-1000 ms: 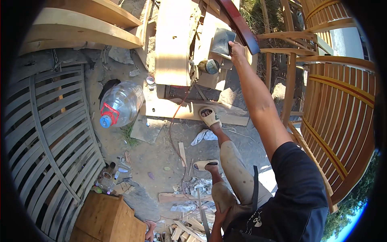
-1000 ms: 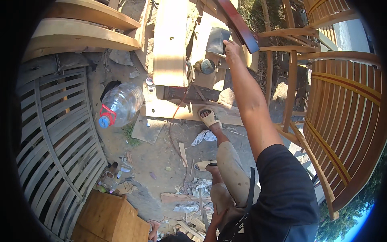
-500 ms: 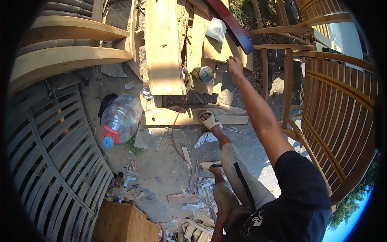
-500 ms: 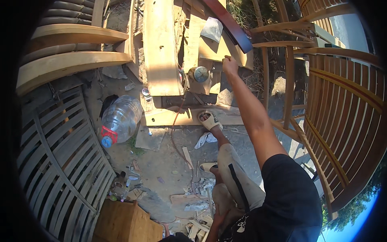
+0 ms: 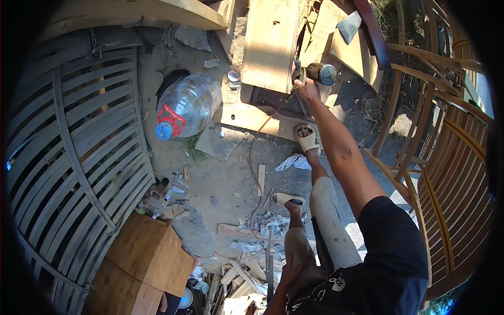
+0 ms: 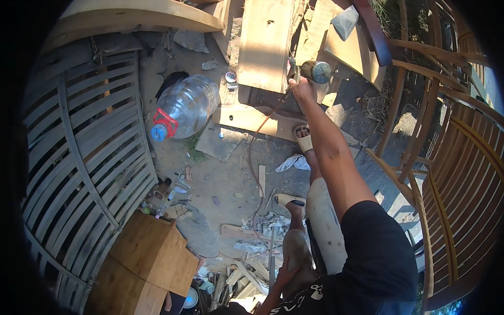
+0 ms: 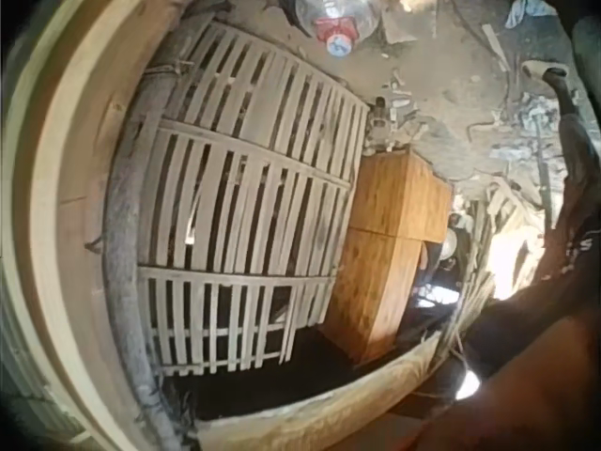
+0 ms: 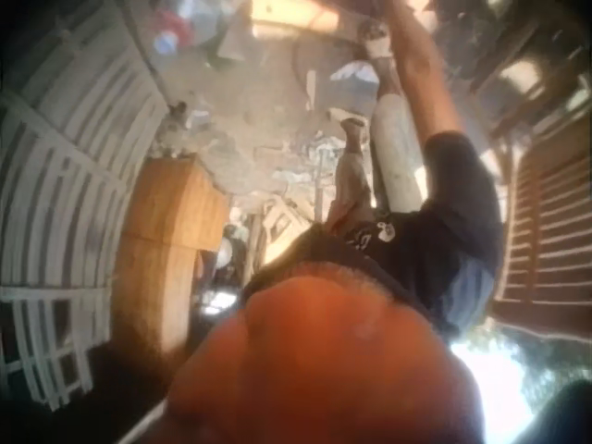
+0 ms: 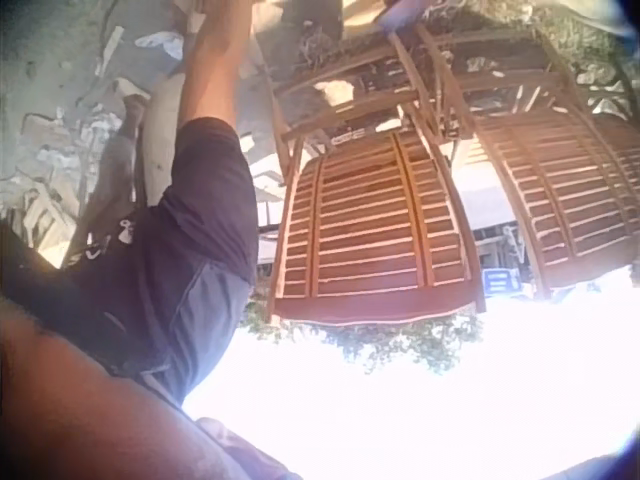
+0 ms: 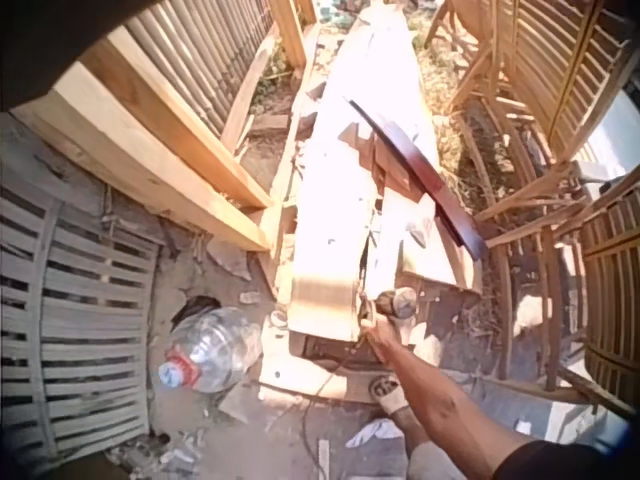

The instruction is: The person sands a dark wooden panel by hand with sandpaper and then uses a spray gun to apply a finish to multiple dark wooden panels.

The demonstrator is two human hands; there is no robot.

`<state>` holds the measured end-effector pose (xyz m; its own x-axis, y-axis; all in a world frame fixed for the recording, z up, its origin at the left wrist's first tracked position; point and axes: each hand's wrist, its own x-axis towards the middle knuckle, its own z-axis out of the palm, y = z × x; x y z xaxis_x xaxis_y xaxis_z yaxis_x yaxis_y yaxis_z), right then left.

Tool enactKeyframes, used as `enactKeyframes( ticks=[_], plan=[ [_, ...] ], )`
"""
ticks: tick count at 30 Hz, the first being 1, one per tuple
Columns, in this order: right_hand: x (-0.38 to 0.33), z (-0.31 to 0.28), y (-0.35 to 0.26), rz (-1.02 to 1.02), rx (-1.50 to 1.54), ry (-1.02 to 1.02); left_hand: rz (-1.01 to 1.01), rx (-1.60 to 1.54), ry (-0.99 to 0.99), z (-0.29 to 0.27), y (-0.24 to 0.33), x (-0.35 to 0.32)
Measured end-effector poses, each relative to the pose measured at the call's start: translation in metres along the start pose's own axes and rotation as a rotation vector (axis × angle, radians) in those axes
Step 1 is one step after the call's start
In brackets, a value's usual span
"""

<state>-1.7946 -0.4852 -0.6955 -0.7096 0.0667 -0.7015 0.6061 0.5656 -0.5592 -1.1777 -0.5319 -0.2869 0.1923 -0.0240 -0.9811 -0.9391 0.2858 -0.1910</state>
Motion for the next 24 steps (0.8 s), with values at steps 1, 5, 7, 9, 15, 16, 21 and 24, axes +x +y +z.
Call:
enactKeyframes(
  ticks=[1,5,7,9,15,16,21,24],
  plan=[
    [-0.001,-0.001,0.001,-0.055,-0.063,0.065,-0.003,0.01,0.01,0.002,0.002,0.0],
    [-0.02,-0.027,0.033,-0.103,-0.292,0.258,0.291,-0.12,0.099,0.002,-0.012,0.011],
    [-0.082,-0.017,0.024,-0.203,-0.44,0.21,0.4,-0.145,0.414,0.004,-0.005,0.009],
    [-0.153,-0.03,0.007,-0.393,-0.419,0.097,0.526,-0.235,0.615,-0.033,0.041,-0.003],
    [-0.392,-0.059,-0.066,-1.013,-0.581,-0.344,1.081,-0.31,0.997,-0.188,0.176,-0.113],
    [-0.423,-0.052,-0.073,-1.097,-0.616,-0.428,1.171,-0.267,1.067,-0.207,0.177,-0.13],
    [-0.588,-0.022,-0.098,-1.33,-0.856,-0.826,1.286,-0.452,0.947,-0.21,0.067,-0.165],
    [-0.691,0.004,-0.106,-1.536,-0.82,-0.881,1.206,-0.736,1.091,-0.18,-0.026,-0.179]
  ],
)
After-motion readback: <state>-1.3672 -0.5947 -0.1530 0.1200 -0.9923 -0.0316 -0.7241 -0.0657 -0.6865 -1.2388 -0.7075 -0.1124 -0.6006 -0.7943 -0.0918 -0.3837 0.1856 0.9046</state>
